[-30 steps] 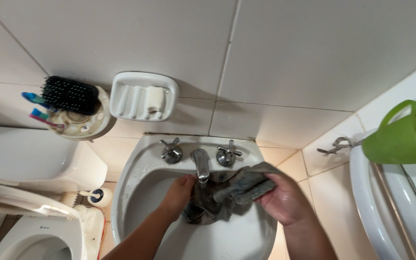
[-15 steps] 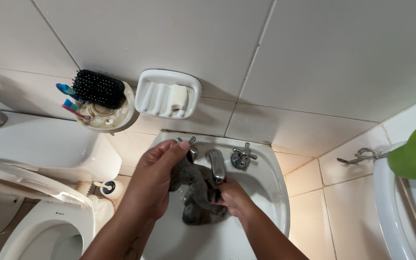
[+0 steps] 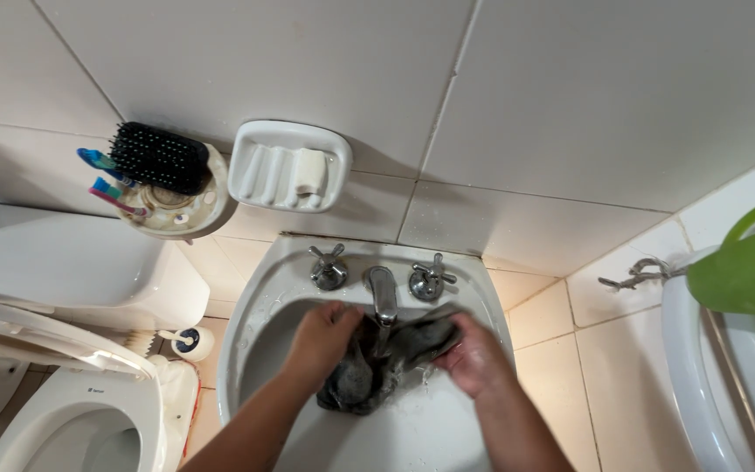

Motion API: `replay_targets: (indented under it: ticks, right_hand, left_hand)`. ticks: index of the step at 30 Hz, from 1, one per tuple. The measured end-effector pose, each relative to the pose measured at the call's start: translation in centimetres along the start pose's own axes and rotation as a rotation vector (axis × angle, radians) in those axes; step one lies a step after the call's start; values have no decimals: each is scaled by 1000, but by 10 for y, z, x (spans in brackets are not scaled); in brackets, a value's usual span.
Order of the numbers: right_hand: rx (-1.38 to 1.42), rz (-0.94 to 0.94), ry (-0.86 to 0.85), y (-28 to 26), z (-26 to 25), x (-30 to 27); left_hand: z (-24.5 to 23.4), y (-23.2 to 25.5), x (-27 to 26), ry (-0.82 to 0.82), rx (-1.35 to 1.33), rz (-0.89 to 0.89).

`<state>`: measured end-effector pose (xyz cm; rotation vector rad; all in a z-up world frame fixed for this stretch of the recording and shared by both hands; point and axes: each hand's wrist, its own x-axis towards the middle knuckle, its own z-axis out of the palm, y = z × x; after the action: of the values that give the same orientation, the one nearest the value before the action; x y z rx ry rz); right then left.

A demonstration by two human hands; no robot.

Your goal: Hand-washing a small grey cloth in a bathroom sink by scrubbing it under running water and wringing it out.

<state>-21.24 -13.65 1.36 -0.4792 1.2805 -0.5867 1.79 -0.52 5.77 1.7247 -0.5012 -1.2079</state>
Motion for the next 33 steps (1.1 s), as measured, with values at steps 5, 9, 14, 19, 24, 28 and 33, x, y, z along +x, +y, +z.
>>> replay_targets:
  ticks: [5,9,14,19,24,28,33]
  right_hand:
    - [61,-503,-414,-63,-20,-66]
    - [-128,-579,-347,-69,-2,-101]
    - [-708,-329,-14,-2,-15,-24]
    - [-1091,-289,-112,55,-4,-9]
    - [-1288,-214,-200,49,27,-41]
    - [-1124,-464,-315,36,22,-29]
    - [-645,-583,-349,-39,25,-75]
  left_hand:
    - [33,-56,31,-74,360,-178]
    - [47,-37,16,-314,357,-95]
    - [34,-45,11,-200,334,-65]
    - [6,-38,-5,-147,511,-83]
    - [-15,-34,-17,-85,576,145]
    - [-24,22,-48,-173,193,476]
    - [-28,122,-100,-237,55,699]
